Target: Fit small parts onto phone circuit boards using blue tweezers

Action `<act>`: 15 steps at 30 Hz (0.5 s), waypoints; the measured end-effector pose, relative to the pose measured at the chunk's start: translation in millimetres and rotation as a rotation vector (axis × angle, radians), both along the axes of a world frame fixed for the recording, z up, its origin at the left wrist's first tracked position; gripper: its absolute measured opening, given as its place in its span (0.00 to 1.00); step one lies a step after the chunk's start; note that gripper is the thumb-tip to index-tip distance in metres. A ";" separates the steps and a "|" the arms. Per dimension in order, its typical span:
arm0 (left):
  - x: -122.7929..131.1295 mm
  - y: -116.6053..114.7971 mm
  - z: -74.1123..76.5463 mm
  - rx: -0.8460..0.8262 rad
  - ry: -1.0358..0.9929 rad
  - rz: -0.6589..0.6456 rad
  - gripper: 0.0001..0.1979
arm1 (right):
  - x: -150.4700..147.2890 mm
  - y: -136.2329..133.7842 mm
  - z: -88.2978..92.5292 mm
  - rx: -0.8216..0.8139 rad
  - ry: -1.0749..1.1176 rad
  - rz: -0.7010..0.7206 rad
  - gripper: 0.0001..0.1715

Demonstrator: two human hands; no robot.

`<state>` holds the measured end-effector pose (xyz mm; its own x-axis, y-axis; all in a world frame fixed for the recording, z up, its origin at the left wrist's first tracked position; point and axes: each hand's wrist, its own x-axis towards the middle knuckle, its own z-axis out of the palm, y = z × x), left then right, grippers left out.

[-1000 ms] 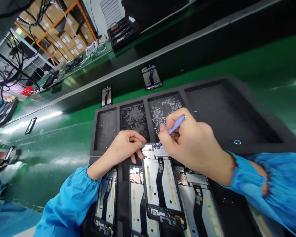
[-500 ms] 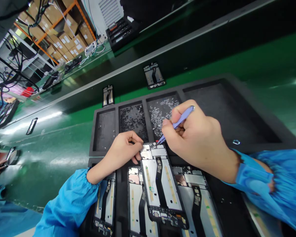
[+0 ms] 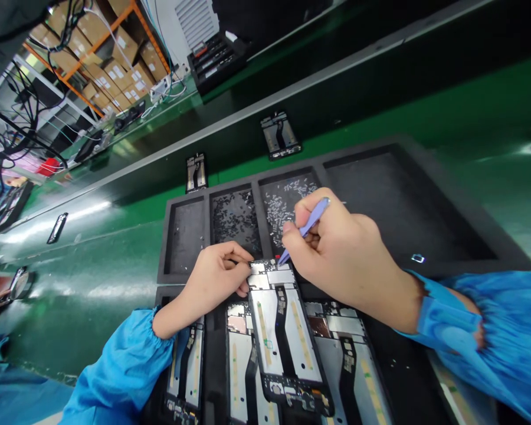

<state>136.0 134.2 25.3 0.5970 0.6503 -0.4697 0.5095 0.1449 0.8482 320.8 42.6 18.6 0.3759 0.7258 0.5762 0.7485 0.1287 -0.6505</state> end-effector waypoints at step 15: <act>8.0 5.9 -0.6 -0.067 0.051 0.014 0.07 | -0.4 1.5 0.3 -0.024 0.055 -0.018 0.13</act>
<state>144.0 140.1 24.7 0.5622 0.6245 -0.5422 0.5496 0.2079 0.8092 320.5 44.2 18.9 0.4193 0.7324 0.5365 0.7135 0.0995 -0.6936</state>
